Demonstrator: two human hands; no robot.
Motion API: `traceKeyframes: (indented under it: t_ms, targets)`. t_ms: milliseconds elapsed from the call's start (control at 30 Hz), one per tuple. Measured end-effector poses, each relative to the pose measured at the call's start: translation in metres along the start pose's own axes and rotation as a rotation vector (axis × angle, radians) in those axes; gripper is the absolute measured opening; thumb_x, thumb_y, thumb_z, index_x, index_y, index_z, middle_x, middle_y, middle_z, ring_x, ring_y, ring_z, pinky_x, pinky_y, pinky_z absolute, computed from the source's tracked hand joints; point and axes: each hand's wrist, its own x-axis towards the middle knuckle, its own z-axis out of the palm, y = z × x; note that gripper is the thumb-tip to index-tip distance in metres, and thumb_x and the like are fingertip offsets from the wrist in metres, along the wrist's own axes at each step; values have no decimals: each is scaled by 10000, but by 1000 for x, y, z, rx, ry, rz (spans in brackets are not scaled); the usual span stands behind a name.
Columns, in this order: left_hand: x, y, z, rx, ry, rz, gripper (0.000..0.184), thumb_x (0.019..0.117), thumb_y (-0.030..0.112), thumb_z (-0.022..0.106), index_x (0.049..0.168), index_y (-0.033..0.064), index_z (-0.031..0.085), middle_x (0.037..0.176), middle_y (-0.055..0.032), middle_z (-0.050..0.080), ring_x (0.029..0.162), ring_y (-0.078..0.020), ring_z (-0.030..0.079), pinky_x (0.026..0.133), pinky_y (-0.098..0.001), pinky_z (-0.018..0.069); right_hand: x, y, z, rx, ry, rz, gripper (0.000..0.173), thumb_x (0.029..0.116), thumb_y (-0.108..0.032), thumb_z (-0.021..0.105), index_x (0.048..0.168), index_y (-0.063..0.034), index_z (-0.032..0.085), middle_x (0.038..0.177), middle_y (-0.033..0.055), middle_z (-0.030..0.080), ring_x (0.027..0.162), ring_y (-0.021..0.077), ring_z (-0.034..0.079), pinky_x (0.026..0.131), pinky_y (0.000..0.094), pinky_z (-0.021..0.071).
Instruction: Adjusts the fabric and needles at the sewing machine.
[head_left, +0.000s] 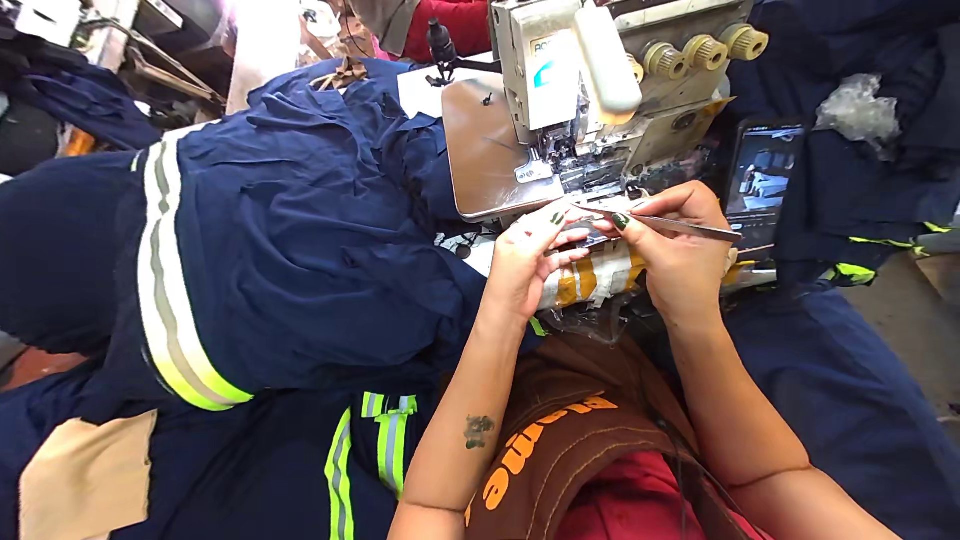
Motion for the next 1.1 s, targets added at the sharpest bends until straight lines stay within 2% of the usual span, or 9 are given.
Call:
traceKeyframes:
  t_ms: [67,233,300,467,567,667,733,900,1100]
  targets:
    - [-12,-3,-10,299,43,161,333,1027,50,562,1351,24,631,1277,-107,684,1039,-195,714,858,-358,621,1,0,-3,-16,8,12,292,834,103,729,1029,-76,604,953,42,731,816,175,751,749,345,666]
    - [-43,-9,-74,836,367,592,213,964,54,663,1165,24,727,1278,-86,693,1166,-182,676,955,-357,599,6,6,-11,-209,47,6,253,854,65,721,1024,-76,599,959,30,727,810,136,743,716,297,654]
    - [-55,-6,-105,1058,565,623,185,977,122,664,1126,56,752,1280,-87,690,1196,-190,646,999,-362,548,9,10,-11,-277,74,-2,234,860,52,722,1012,-77,599,958,26,730,813,110,736,712,268,640]
    - [-62,-3,-167,1470,924,592,276,1008,156,574,1214,47,722,1438,-184,587,1444,-397,423,1206,-571,264,23,27,4,-306,150,-93,218,824,81,719,964,-39,604,897,34,709,774,88,713,702,251,631]
    - [-52,-21,-191,1740,1025,587,388,1083,191,383,1353,90,643,1481,-167,562,1440,-398,435,1179,-596,264,25,34,18,-381,151,-139,206,858,56,722,998,-33,600,902,43,689,783,58,681,696,201,591]
    - [-48,-27,-195,1779,1073,644,414,1089,178,337,1352,122,651,1465,-123,588,1428,-355,462,1184,-558,270,29,46,30,-354,165,-181,196,861,72,716,991,-22,604,912,73,704,808,96,700,718,242,611]
    - [-49,-27,-195,1774,1067,655,413,1084,168,343,1354,117,651,1468,-124,587,1431,-353,463,1184,-551,272,28,45,37,-370,155,-175,179,886,68,689,1019,-15,602,924,71,680,818,78,676,727,213,582]
    - [-48,-29,-197,1751,1088,673,413,1084,166,344,1350,135,658,1463,-89,597,1432,-323,463,1192,-527,259,35,62,42,-297,169,-262,157,852,107,678,986,27,672,939,101,716,873,146,714,782,290,621]
    - [-46,-31,-199,1764,1103,693,413,1081,150,347,1349,128,661,1453,-93,607,1428,-316,472,1192,-498,267,27,55,41,-381,132,-224,162,880,90,663,1023,19,686,1000,107,712,922,122,703,807,252,601]
